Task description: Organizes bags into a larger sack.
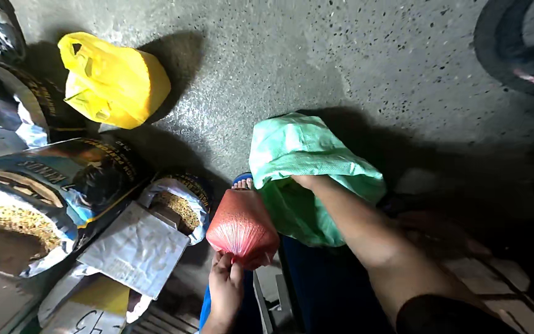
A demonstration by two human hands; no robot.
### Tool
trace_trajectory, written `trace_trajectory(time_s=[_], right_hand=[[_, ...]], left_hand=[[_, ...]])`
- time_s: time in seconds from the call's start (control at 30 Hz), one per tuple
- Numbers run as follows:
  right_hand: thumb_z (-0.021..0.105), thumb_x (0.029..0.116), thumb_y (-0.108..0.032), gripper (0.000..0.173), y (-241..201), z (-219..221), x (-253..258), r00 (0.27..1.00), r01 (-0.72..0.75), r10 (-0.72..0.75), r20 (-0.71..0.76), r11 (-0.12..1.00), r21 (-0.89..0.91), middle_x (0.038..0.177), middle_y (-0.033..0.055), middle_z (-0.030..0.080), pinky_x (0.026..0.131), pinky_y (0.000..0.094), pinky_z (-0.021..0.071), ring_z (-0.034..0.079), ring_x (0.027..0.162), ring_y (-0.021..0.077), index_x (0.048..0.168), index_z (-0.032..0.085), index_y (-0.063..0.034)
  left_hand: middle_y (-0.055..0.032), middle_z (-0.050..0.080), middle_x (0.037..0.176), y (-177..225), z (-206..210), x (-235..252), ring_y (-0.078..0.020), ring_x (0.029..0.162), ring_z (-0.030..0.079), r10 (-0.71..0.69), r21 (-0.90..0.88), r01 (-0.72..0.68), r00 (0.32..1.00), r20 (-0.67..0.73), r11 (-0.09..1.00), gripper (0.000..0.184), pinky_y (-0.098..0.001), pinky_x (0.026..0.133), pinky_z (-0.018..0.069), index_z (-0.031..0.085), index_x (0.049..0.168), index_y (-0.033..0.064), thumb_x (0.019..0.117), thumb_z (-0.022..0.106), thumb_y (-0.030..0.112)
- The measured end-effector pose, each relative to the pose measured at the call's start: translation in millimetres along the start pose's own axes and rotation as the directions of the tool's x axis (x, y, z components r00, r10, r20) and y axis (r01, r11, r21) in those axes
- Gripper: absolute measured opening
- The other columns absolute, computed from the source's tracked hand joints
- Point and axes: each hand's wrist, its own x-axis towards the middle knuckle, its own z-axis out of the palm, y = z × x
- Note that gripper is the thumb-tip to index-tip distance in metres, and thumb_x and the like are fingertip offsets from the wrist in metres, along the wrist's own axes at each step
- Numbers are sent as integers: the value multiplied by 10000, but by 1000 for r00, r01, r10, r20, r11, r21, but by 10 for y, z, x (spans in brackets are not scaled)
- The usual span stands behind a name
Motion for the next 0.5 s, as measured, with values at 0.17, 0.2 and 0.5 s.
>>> trace_trajectory(time_s=[0.17,0.2,0.5], right_hand=[[627,1025,-246,399,207,-126,246,993,72,-59,106,990,-122,1355,293,610,1133,652,360,524,1352,437,1307,648,35],[602,1042,-256,414,134,-225,250,988,78,-58,140,987,-139,1374,300,594,1138,656,349,510,1364,443,1329,629,40],[689,978,-181,387,-140,-451,493,991,14,0,-132,994,105,1293,309,636,1093,635,415,581,1279,448,1257,649,83]], left_hand=[[-22,615,849,-107,-39,22,-66,812,605,87,4,-86,996,-23,996,235,-247,731,520,684,703,84,863,567,211],[-15,612,846,-141,-49,32,-53,819,600,110,8,-110,993,-32,994,235,-229,733,514,682,694,91,857,570,218],[-80,648,924,-239,-59,222,-95,908,626,237,135,-230,971,-39,964,227,-234,800,524,719,751,40,854,592,198]])
